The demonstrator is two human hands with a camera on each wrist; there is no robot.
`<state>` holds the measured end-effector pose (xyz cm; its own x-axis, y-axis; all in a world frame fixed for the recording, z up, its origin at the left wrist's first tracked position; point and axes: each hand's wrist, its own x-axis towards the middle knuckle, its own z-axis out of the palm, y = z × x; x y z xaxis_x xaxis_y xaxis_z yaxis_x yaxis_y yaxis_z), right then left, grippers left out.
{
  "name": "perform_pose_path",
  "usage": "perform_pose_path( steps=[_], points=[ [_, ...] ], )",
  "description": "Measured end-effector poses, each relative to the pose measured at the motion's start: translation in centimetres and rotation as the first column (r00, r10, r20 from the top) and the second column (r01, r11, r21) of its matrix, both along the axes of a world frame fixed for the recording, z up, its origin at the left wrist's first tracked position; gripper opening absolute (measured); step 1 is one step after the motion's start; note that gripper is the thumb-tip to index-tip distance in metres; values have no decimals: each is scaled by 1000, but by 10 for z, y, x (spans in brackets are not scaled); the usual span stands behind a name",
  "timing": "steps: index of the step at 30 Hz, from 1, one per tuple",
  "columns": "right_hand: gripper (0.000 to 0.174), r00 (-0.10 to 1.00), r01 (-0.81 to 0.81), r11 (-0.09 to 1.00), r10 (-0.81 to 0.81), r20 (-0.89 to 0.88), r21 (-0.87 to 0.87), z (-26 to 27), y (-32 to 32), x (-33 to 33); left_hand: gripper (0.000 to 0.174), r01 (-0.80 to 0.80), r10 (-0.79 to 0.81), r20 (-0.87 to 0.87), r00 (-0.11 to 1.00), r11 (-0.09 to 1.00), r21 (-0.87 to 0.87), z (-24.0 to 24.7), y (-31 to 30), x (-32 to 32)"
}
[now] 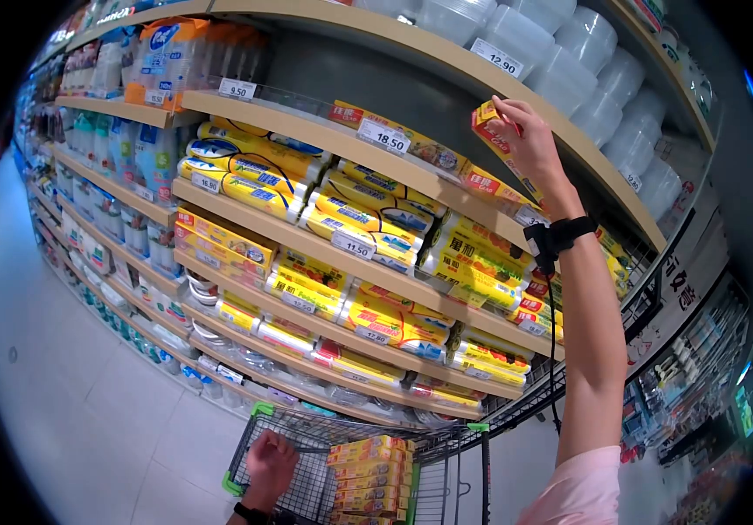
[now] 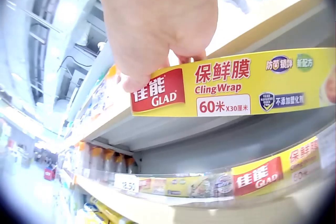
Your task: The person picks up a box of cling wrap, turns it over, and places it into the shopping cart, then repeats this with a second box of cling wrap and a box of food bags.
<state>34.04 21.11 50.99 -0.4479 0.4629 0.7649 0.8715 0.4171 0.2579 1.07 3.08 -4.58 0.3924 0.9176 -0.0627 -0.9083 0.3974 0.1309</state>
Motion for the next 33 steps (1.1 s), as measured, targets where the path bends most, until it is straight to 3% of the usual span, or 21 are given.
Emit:
perform_pose_path(
  steps=[2,6,10,13,14,17,21,24,28,29,32,33],
  points=[
    [36,996,-37,999,34,81,39,-7,-11,-28,24,-45,49,-65,997,997,58,15,6,-1],
    [35,981,-177,984,175,77,14,-36,-37,-81,20,-91,165,-228,960,947,307,58,21,-5],
    [47,977,-184,973,165,137,141,-90,-85,-129,35,-121,264,-240,934,867,484,104,24,-12],
    [55,965,-259,966,258,34,23,-149,-120,-157,57,-94,317,-314,895,821,563,134,19,-19],
    [48,955,-295,955,295,28,22,-170,-130,-164,65,-78,332,-343,879,808,584,144,18,-20],
    [51,930,-366,921,357,-91,-132,-223,-161,-183,83,-86,431,-370,823,738,669,159,17,-22],
    [56,902,-423,855,364,-233,-301,-286,-190,-200,87,-111,482,-320,816,673,731,174,3,-22],
    [55,878,-451,822,336,-342,-349,-323,-206,-211,83,-53,557,-420,716,644,764,142,4,-20],
    [60,876,-416,804,229,-424,-424,-360,-217,-204,69,-78,579,-495,648,696,713,103,-11,-17],
    [62,880,-398,805,199,-431,-440,-367,-223,-199,66,-91,546,-476,690,717,691,96,-15,-16],
    [73,895,-113,840,-145,-421,-531,-391,-247,-159,62,-118,610,-555,565,726,677,80,-17,-21],
    [77,865,69,807,-341,-368,-586,-408,-265,-133,61,-144,466,-577,671,845,514,69,-18,-21]
  ],
)
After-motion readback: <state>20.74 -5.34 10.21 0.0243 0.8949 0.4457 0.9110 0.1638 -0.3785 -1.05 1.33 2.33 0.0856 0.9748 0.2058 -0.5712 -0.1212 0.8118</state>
